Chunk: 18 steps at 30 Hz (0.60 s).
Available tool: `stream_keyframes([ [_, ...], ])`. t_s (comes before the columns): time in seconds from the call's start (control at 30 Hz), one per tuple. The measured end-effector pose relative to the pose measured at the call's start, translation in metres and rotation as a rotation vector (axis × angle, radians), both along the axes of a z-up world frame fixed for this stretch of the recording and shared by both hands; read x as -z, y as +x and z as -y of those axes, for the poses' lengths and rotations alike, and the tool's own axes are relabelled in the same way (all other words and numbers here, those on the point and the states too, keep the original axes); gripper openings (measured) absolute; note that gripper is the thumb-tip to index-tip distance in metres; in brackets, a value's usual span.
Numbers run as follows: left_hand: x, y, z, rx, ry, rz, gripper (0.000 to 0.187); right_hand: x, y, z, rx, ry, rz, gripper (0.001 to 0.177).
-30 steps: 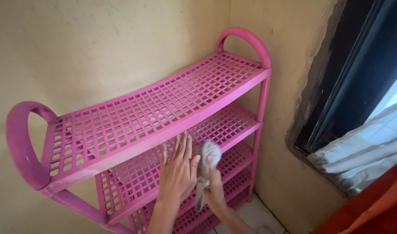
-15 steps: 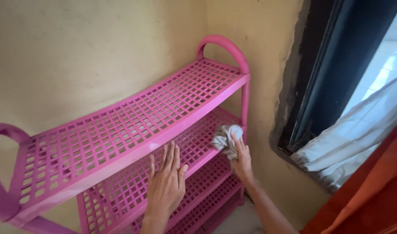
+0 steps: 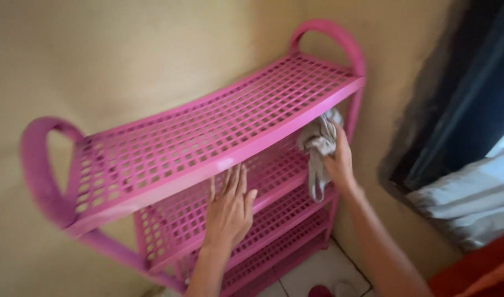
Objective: Clean a pink plastic shoe rack with a spray bottle and cloth.
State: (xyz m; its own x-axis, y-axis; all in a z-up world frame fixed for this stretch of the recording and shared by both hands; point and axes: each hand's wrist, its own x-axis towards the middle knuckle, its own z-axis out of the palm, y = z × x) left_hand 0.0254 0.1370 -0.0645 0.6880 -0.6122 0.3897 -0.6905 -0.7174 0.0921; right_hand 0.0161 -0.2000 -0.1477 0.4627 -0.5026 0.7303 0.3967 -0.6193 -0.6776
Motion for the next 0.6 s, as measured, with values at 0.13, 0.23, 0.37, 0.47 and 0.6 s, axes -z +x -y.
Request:
stream_keyframes([
  [0.13,0.002,0.002,-0.021,-0.018,-0.031,0.012,0.066,-0.001,0.031,-0.009,0.198,-0.545,-0.433,0.076],
  [0.23,0.005,0.004,-0.037,-0.06,-0.032,0.008,0.067,0.003,0.037,-0.036,0.185,-0.548,-0.641,0.064],
  [0.37,0.013,0.014,-0.057,-0.083,-0.036,0.058,0.065,0.021,0.035,-0.084,0.166,-0.642,-0.595,0.062],
  [0.47,0.002,0.011,-0.067,-0.107,-0.048,0.034,0.066,-0.008,0.011,-0.167,-0.014,-0.5,-0.674,0.062],
  [0.6,0.001,0.015,-0.071,-0.149,-0.049,-0.023,0.068,0.011,0.005,-0.252,-0.225,-0.545,-0.311,0.04],
])
